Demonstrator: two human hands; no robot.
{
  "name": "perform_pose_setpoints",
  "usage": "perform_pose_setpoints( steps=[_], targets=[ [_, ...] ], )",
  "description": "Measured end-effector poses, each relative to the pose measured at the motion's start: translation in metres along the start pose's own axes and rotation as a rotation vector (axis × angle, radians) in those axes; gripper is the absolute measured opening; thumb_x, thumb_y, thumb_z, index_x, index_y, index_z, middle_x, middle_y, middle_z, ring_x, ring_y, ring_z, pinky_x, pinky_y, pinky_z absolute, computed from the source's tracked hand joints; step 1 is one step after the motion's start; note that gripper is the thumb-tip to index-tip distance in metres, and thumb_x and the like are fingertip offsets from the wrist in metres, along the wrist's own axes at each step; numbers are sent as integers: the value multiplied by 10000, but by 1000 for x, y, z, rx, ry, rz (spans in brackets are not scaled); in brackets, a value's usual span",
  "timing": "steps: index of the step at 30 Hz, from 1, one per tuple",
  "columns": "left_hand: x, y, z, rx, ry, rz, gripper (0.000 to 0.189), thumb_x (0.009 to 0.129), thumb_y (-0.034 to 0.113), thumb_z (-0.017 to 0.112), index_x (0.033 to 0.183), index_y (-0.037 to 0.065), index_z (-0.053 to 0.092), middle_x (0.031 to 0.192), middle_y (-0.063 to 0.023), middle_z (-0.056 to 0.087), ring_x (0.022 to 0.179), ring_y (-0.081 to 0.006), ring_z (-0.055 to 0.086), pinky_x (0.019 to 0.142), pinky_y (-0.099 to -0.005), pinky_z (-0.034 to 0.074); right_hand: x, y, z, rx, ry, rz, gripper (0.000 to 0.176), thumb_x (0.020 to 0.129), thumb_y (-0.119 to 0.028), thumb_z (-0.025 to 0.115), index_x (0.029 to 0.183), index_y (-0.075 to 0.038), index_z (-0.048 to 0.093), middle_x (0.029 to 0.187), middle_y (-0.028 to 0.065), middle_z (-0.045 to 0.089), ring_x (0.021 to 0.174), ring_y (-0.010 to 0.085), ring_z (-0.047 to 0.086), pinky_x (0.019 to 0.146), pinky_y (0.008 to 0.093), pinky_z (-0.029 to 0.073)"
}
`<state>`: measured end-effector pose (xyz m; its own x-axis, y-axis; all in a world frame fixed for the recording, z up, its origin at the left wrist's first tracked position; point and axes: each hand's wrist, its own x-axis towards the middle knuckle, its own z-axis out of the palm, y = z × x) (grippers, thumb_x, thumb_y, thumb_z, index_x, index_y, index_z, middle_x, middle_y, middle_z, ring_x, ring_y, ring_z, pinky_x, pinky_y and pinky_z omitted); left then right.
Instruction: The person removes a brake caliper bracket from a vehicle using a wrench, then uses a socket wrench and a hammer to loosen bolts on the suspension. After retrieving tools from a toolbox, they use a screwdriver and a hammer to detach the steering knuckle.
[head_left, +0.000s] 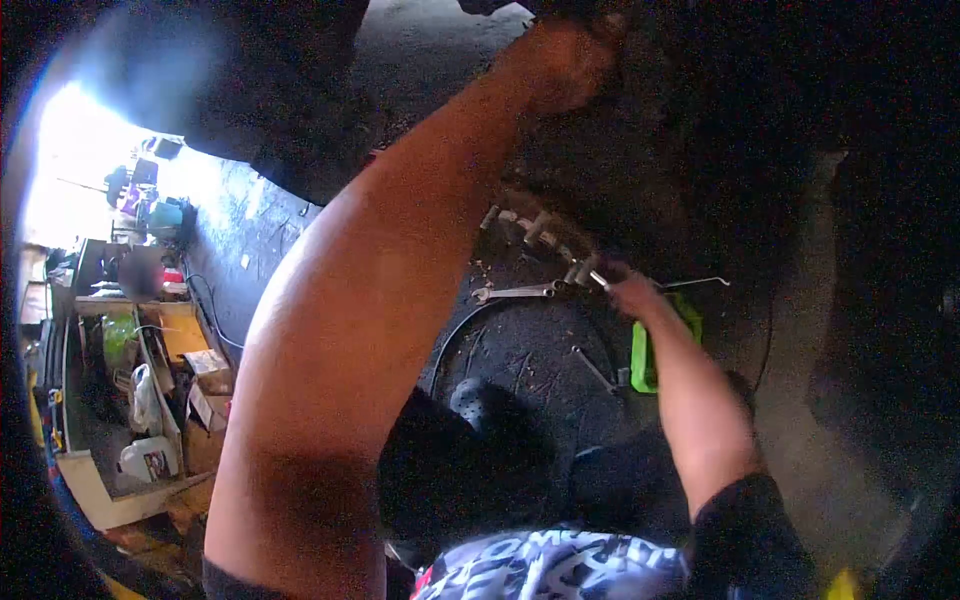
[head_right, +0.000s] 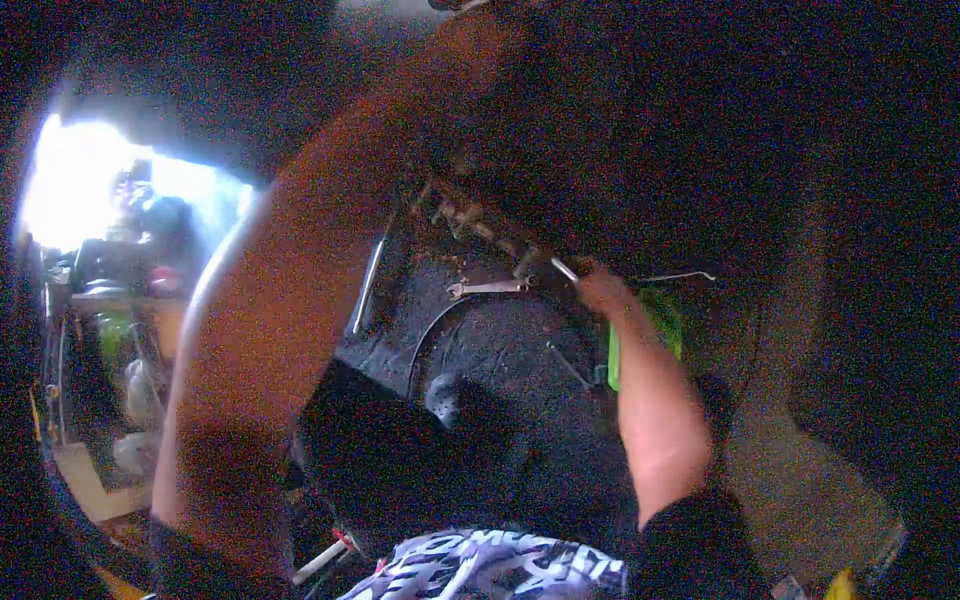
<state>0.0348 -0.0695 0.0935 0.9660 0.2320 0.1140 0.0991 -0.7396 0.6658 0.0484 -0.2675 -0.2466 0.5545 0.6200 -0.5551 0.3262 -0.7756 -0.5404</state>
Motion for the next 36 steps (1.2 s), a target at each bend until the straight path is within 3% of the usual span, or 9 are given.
perform_pose_setpoints(
  steps=[2,5,9,15,19,23,26,29,36],
  targets=[
    [39,-38,21,325,66,26,522,898,390,244,1058,-12,537,978,-270,558,966,-399,525,872,-457,390,-14,34,-43,-30,-141,-94,521,721,-211,637,1191,-94,447,1126,161,535,1025,304,518,865,366,422],
    [40,-44,25,156,212,67,684,876,528,183,1028,-23,560,983,-277,556,989,-411,506,885,-458,371,-76,25,-94,-506,-133,-379,520,717,-205,656,1189,-108,462,1139,138,532,1064,275,497,884,349,410],
    [33,-19,7,204,-38,-217,735,854,578,192,1045,-36,547,1011,-275,550,1017,-397,500,881,-448,370,-164,-2,-125,421,266,-161,490,706,-169,673,1160,-108,499,1118,141,535,1051,310,494,885,374,407],
    [19,-18,9,156,51,-118,736,855,578,204,1118,-43,500,1114,-249,513,1067,-389,469,909,-430,349,-233,-55,-196,-349,954,-272,401,756,-335,631,1078,-112,547,1130,179,515,953,358,528,820,415,437],
    [21,-39,-1,-192,73,-79,703,862,558,235,1189,-29,444,1221,-221,446,1140,-381,407,950,-402,312,-248,-88,-236,307,1221,-445,248,824,-178,558,1022,-36,508,938,95,545,839,210,527,688,349,457],
    [20,-66,6,-368,69,88,679,867,538,254,1217,-21,416,1234,-210,442,1171,-347,390,974,-375,282,-253,-118,-299,709,868,-973,217,867,-165,458,1036,-33,488,924,81,528,775,186,522,615,321,461],
    [32,-78,12,-321,82,62,657,871,522,270,1220,-15,414,1214,-211,460,1153,-336,412,971,-376,286,-242,-204,-308,496,1146,-669,251,893,-198,387,1061,-34,475,872,75,516,737,182,521,603,315,462],
    [37,-78,15,-321,115,51,648,870,519,269,1203,-13,432,1208,-233,454,1143,-349,416,960,-385,296,-224,-219,-315,965,950,-856,267,881,-185,416,1089,-22,460,855,83,521,711,198,522,609,331,467],
    [25,-65,6,-367,-8,-105,608,883,479,266,1129,-30,489,1100,-252,518,1084,-394,447,922,-417,324,-191,-258,-320,630,1228,-564,331,839,-214,507,1090,-4,463,852,101,552,694,204,533,608,353,469]
  ],
)
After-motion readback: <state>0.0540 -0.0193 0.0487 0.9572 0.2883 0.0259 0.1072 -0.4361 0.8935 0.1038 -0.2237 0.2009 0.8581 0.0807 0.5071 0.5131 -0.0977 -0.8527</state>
